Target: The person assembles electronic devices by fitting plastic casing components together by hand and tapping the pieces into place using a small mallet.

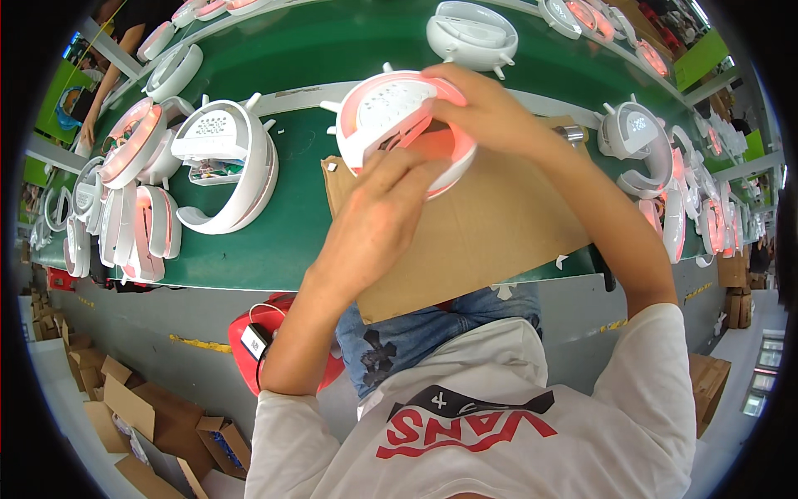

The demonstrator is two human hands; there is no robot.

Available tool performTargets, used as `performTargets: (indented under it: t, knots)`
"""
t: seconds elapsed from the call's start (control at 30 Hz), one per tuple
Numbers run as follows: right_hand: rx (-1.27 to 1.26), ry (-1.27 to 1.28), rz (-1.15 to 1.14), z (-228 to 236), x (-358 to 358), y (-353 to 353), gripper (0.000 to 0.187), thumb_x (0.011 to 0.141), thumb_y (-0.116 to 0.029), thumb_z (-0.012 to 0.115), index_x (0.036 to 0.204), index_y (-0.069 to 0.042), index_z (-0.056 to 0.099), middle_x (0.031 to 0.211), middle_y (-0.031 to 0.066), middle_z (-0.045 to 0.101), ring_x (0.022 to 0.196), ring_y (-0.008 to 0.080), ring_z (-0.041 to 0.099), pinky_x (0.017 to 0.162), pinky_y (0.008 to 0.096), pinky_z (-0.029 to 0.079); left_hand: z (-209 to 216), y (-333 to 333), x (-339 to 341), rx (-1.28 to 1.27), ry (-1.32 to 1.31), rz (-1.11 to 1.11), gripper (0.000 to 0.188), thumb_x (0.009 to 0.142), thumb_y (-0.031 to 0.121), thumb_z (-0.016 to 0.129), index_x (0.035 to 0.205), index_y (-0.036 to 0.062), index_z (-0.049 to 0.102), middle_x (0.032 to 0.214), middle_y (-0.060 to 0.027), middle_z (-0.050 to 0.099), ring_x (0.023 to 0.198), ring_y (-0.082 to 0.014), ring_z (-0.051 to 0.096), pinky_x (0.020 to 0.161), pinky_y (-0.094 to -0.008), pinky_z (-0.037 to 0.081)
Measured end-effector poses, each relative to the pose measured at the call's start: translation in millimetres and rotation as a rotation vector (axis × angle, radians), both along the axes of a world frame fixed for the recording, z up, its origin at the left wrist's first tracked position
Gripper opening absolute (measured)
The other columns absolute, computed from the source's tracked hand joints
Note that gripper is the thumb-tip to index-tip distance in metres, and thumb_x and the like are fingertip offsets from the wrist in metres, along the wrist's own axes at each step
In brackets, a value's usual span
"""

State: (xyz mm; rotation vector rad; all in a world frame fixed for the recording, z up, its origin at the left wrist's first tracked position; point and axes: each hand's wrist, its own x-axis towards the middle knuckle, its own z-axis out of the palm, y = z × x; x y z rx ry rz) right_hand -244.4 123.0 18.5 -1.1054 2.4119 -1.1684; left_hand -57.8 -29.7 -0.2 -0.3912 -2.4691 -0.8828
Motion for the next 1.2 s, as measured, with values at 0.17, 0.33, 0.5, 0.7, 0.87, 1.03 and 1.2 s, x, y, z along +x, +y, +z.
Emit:
performTargets:
  t: [0.17, 0.33, 0.5, 0.7, 0.87, 1.03, 1.2]
  knots:
    - [-0.069, -0.099, 0.16, 0.6, -0.8, 0.7, 0.042, 0.093, -0.017, 0.062, 0.132, -0.004, 0.057, 0.125, 0.0112, 0.063, 0.116, 0.0223, 0.058, 0.1, 0.0365, 0.046, 6.8, -6.6, 24.0, 0.242, -0.059, -0.021, 0.041, 0.08, -0.001, 0.069, 0.121, 0.0015, 0.064, 0.114, -0.0152, 0.062, 0.109, -0.029, 0.061, 0.09, -0.0369, 0.051]
    - [-0.009, -0.134, 0.055, 2.0, 25.4, 28.7, 0.043, 0.089, -0.008, 0.06, 0.131, -0.004, 0.057, 0.125, 0.0102, 0.062, 0.115, 0.02, 0.058, 0.1, 0.0368, 0.047, -7.8, -26.3, 28.0, 0.185, 0.053, 0.408, 0.06, 0.079, -0.003, 0.072, 0.136, 0.0022, 0.055, 0.127, -0.0142, 0.059, 0.113, -0.0244, 0.06, 0.091, -0.0345, 0.053]
    - [0.031, 0.065, -0.059, 9.6, 75.3, 54.1, 0.045, 0.084, -0.008, 0.064, 0.129, -0.005, 0.058, 0.127, 0.0087, 0.061, 0.108, 0.0213, 0.061, 0.092, 0.0347, 0.05, -7.0, -23.8, 17.3, 0.226, -0.18, 0.209, 0.071, 0.076, -0.005, 0.076, 0.142, 0.0079, 0.053, 0.135, -0.0198, 0.058, 0.116, -0.0319, 0.062, 0.093, -0.0361, 0.053]
    - [0.02, 0.306, -0.134, 6.2, 90.3, 57.3, 0.044, 0.083, -0.018, 0.071, 0.122, -0.003, 0.059, 0.122, 0.017, 0.057, 0.114, 0.034, 0.058, 0.094, 0.0413, 0.048, -15.4, -16.0, 6.2, 0.185, -0.106, 0.154, 0.059, 0.076, -0.001, 0.078, 0.132, 0.0096, 0.062, 0.135, -0.021, 0.059, 0.102, -0.0334, 0.069, 0.083, -0.0372, 0.059]
    - [-0.092, 0.206, -0.172, -1.9, 84.4, 53.1, 0.039, 0.086, -0.022, 0.073, 0.117, -0.002, 0.061, 0.126, 0.017, 0.057, 0.117, 0.0354, 0.057, 0.099, 0.0426, 0.046, -16.9, -17.4, 4.4, 0.22, -0.011, 0.159, 0.049, 0.074, -0.004, 0.079, 0.12, 0.0054, 0.063, 0.126, -0.0155, 0.062, 0.101, -0.0293, 0.067, 0.081, -0.035, 0.059]
    - [-0.18, 0.163, -0.13, -14.0, 78.4, 54.3, 0.039, 0.086, -0.025, 0.074, 0.115, -0.001, 0.062, 0.129, 0.0173, 0.056, 0.118, 0.0354, 0.057, 0.099, 0.0427, 0.046, -18.0, -16.9, 5.2, 0.332, -0.055, 0.174, 0.046, 0.074, -0.004, 0.079, 0.116, 0.0055, 0.062, 0.123, -0.0142, 0.062, 0.099, -0.0287, 0.066, 0.079, -0.0352, 0.059]
    - [-0.053, 0.244, -0.147, -4.3, 84.8, 51.7, 0.038, 0.086, -0.023, 0.074, 0.114, -0.001, 0.062, 0.129, 0.0173, 0.056, 0.116, 0.0355, 0.058, 0.097, 0.0424, 0.047, -26.1, -22.0, 4.9, 0.201, 0.011, 0.178, 0.044, 0.074, -0.001, 0.081, 0.114, 0.0058, 0.063, 0.121, -0.0164, 0.065, 0.096, -0.0272, 0.068, 0.074, -0.0333, 0.059]
